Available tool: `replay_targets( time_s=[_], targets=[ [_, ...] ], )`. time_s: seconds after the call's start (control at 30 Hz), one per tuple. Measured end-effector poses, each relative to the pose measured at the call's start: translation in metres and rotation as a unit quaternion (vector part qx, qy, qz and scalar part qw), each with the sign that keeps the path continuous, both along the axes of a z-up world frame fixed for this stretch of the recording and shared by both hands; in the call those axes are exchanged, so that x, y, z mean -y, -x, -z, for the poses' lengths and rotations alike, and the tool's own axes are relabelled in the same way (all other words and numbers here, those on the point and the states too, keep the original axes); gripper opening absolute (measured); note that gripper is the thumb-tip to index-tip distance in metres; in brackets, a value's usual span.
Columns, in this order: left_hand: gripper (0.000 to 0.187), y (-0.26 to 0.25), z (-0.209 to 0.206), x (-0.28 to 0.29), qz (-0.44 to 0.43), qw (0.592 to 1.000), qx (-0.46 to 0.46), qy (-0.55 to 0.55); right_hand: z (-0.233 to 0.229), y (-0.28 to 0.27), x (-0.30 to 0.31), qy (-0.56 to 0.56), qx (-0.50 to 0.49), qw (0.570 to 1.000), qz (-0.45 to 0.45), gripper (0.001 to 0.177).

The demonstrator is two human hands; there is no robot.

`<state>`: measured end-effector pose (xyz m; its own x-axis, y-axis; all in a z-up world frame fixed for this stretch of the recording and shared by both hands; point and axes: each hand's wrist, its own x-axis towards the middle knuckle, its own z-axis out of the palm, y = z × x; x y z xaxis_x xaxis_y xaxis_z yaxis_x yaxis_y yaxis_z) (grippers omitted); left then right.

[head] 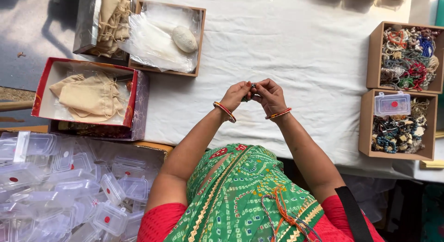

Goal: The person picks up a beaded bracelet, places it into a small beige cloth pouch, and ties the pouch closed. They then place the pouch into a small clear plastic container and close the lid. The person repeats this process with a second bracelet.

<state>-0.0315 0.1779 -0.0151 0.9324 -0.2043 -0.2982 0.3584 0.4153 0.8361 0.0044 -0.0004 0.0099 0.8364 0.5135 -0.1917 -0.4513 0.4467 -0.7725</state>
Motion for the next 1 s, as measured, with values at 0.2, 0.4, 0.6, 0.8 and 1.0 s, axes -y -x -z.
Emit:
replay_targets(
  time_s=[0.2, 0.4, 0.6, 0.8, 1.0],
  targets=[
    [0.039, -0.004, 0.011, -0.014, -0.07, 0.981, 0.049, -0.172, 0.009, 0.011, -0.03, 0.076, 0.074, 0.992, 0.072, 0.01],
    [0.037, -0.012, -0.045, -0.038, -0.049, 0.845, 0.137, -0.514, 0.032, 0.006, -0.042, 0.128, 0.111, 0.977, 0.127, 0.009],
    [0.02, -0.109, -0.013, -0.181, -0.166, 0.608, 0.167, -0.758, 0.066, -0.007, -0.009, 0.231, 0.036, 0.97, 0.071, 0.008],
    [0.041, -0.175, 0.081, -0.3, -0.185, 0.426, 0.201, -0.862, 0.122, 0.017, 0.046, 0.335, -0.053, 0.939, 0.062, 0.01],
    [0.036, -0.157, -0.018, -0.278, 0.189, 0.445, -0.027, -0.875, 0.139, 0.022, 0.063, 0.283, -0.089, 0.95, 0.098, 0.011]
  ],
)
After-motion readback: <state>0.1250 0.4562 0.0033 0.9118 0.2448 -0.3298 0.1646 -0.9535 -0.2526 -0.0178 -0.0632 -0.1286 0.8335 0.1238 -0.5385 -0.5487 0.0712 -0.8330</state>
